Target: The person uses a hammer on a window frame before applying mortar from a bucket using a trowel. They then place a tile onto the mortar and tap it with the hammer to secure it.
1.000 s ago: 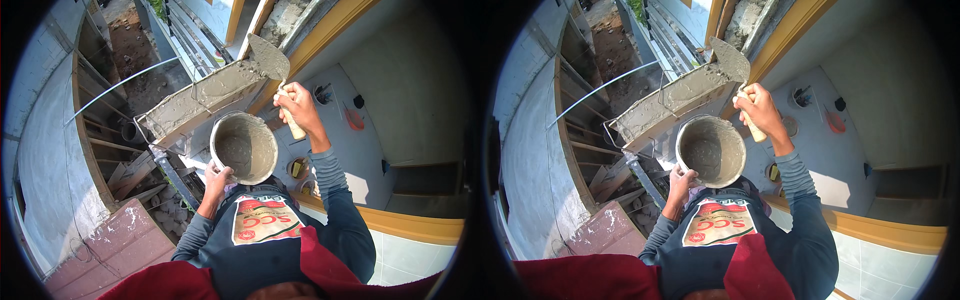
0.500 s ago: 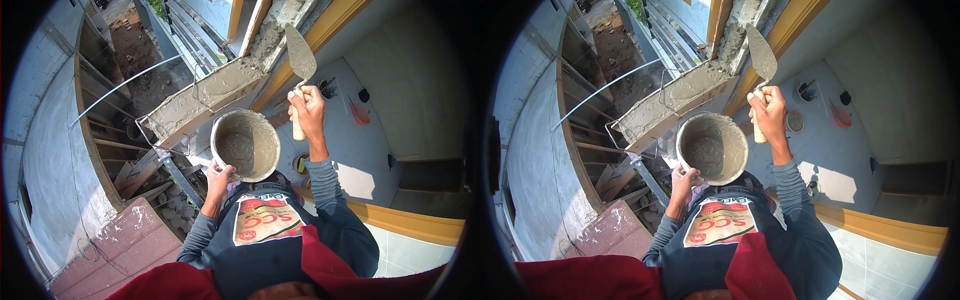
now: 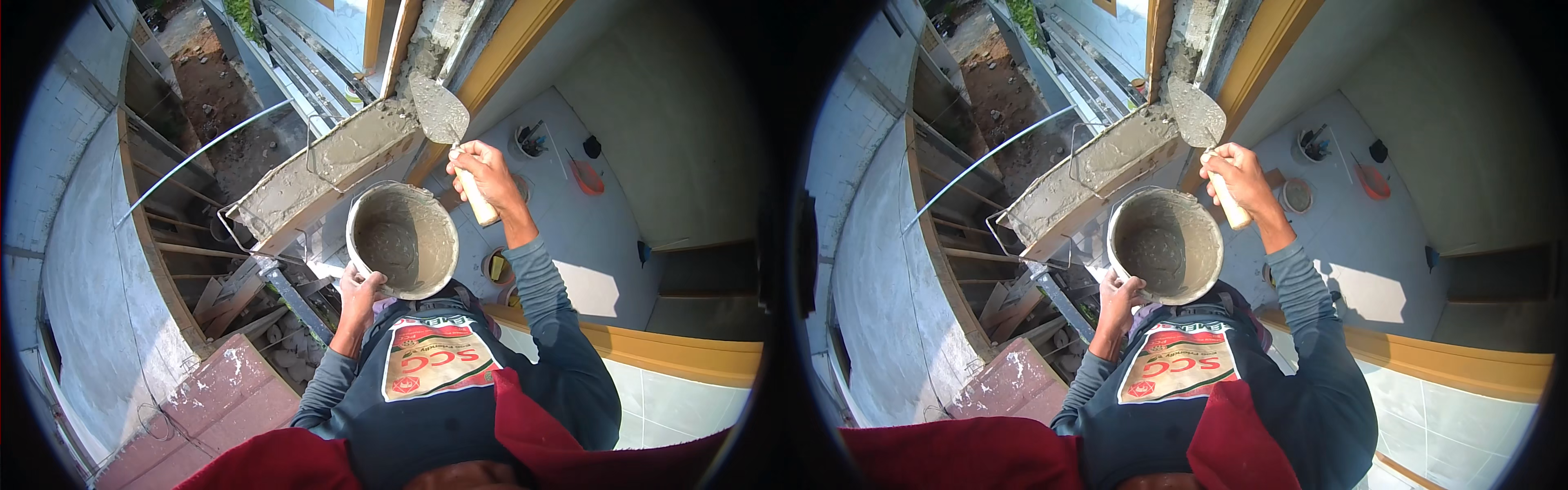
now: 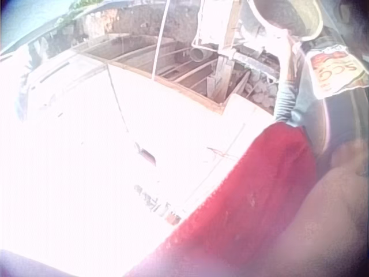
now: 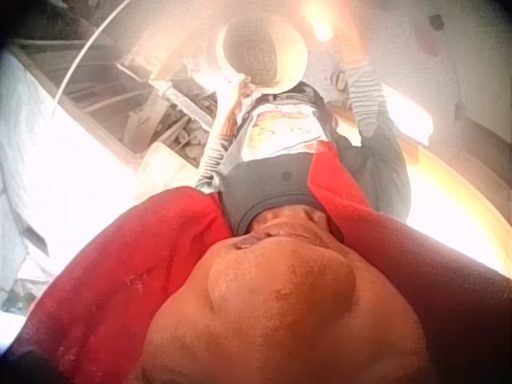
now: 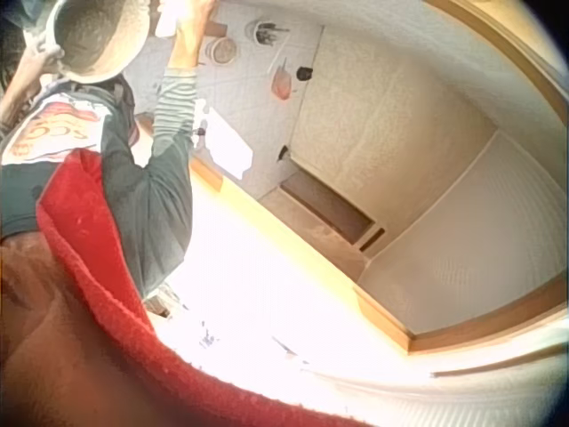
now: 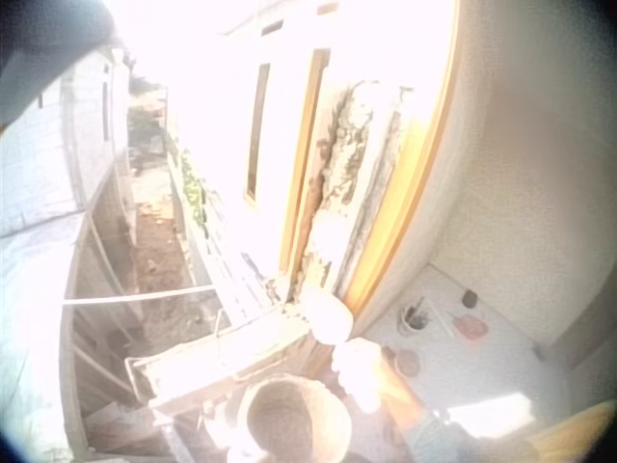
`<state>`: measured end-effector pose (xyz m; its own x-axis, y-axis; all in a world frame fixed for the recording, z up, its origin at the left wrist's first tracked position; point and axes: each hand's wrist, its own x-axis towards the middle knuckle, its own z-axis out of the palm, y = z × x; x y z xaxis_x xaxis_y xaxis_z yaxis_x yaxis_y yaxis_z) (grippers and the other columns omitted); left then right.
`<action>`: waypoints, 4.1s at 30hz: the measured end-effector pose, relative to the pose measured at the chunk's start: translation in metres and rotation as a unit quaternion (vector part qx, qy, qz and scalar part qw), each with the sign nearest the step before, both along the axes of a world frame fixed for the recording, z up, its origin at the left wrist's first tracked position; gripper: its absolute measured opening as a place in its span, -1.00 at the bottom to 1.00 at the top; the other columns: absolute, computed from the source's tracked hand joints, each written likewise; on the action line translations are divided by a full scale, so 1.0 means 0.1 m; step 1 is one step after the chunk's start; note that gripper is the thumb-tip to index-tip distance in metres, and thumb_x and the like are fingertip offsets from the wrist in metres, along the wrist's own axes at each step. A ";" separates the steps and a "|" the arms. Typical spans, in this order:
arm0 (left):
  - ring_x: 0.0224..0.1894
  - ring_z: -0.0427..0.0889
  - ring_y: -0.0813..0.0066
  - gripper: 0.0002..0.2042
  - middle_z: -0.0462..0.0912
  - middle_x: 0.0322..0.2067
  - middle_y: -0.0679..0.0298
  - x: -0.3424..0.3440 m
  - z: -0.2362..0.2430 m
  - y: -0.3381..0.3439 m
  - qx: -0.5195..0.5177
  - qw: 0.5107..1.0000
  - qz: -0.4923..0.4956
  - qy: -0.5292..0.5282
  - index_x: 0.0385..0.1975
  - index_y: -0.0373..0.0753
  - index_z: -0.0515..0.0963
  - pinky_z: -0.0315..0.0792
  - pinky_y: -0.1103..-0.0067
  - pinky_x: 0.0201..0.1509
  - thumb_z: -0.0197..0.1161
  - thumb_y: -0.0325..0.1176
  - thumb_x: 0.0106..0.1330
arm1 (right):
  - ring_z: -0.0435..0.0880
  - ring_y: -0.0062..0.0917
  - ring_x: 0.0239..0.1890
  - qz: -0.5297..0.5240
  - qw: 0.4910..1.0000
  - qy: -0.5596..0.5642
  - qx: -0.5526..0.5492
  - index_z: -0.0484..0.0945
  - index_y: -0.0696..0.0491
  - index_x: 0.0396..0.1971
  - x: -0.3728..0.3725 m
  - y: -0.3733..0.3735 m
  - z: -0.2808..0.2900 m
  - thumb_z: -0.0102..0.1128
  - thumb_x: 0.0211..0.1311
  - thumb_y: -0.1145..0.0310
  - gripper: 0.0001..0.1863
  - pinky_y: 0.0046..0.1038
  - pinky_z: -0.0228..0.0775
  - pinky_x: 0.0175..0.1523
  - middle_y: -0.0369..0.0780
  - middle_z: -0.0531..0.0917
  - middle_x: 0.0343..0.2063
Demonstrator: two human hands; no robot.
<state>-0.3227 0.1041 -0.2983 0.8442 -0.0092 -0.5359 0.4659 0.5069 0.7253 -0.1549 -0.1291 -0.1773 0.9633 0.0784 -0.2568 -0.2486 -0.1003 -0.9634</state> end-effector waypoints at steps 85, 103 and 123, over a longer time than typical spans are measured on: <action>-0.36 0.70 0.40 -0.61 0.65 -0.28 0.12 -0.09 -0.10 -0.05 -0.012 1.000 0.003 -0.001 -0.01 -0.39 0.39 0.69 0.49 -0.42 0.16 -0.65 0.11 | 0.52 -0.41 -0.54 0.150 0.753 0.200 0.609 0.18 0.42 0.10 0.17 -0.92 0.41 -0.37 0.58 0.21 -0.51 -0.39 0.54 -0.59 -0.04 0.40 -0.31; -0.37 0.71 0.38 -0.63 0.65 -0.28 0.13 -0.02 0.05 -0.14 -0.011 1.000 -0.015 0.000 -0.02 -0.38 0.41 0.71 0.47 -0.40 0.15 -0.66 0.12 | 0.49 -0.48 -0.54 0.169 0.745 0.179 0.620 0.21 0.40 0.10 0.32 -0.69 0.15 -0.33 0.57 0.24 -0.55 -0.44 0.50 -0.61 -0.08 0.42 -0.31; -0.44 0.65 0.49 -0.57 0.63 -0.33 0.20 0.09 0.01 -0.21 -0.013 0.999 -0.026 0.013 0.02 -0.31 0.42 0.50 0.65 -0.56 0.20 -0.62 0.08 | 0.51 -0.52 -0.56 0.159 0.790 0.179 0.565 0.26 0.35 0.07 0.24 -0.69 0.07 -0.30 0.57 0.21 -0.56 -0.46 0.56 -0.60 -0.12 0.45 -0.32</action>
